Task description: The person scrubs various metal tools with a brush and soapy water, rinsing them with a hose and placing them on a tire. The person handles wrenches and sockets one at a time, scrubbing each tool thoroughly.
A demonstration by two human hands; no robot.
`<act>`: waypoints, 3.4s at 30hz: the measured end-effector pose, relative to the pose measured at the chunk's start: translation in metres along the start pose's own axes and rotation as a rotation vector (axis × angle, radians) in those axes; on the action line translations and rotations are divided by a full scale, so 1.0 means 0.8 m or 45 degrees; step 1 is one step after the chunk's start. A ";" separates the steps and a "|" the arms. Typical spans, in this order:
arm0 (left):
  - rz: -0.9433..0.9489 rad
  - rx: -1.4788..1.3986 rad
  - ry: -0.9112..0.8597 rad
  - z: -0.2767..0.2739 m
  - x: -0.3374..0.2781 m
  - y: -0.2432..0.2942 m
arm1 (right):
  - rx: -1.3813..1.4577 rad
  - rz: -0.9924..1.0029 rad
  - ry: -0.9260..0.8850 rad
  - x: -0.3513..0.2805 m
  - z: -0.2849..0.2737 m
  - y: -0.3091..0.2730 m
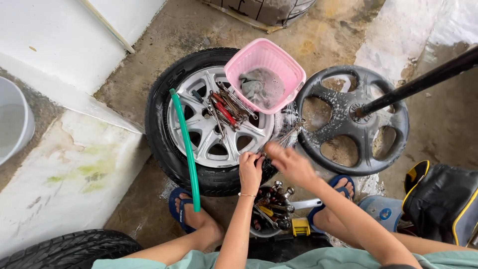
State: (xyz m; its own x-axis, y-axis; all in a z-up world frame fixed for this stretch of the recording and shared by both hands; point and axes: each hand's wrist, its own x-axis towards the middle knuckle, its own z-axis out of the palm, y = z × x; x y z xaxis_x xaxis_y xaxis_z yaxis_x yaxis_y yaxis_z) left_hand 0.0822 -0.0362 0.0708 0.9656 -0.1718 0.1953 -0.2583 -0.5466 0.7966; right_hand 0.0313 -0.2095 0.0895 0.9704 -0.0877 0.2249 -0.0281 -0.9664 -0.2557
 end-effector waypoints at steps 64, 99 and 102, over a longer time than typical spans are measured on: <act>-0.102 0.143 -0.045 -0.003 -0.005 0.020 | -0.254 0.278 0.018 0.048 -0.059 0.005; 0.396 0.452 -0.045 0.024 -0.005 0.026 | 1.767 1.511 0.209 -0.002 -0.102 0.024; 0.273 0.346 -0.060 0.024 -0.003 0.040 | 1.791 1.563 0.236 -0.010 -0.077 0.037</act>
State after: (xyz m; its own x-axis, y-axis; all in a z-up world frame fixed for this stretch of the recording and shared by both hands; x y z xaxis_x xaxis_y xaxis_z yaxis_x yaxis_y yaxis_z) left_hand 0.0710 -0.0694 0.0847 0.8878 -0.3402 0.3099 -0.4596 -0.6911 0.5579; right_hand 0.0077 -0.2525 0.1378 0.5278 -0.6025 -0.5986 -0.3124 0.5177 -0.7965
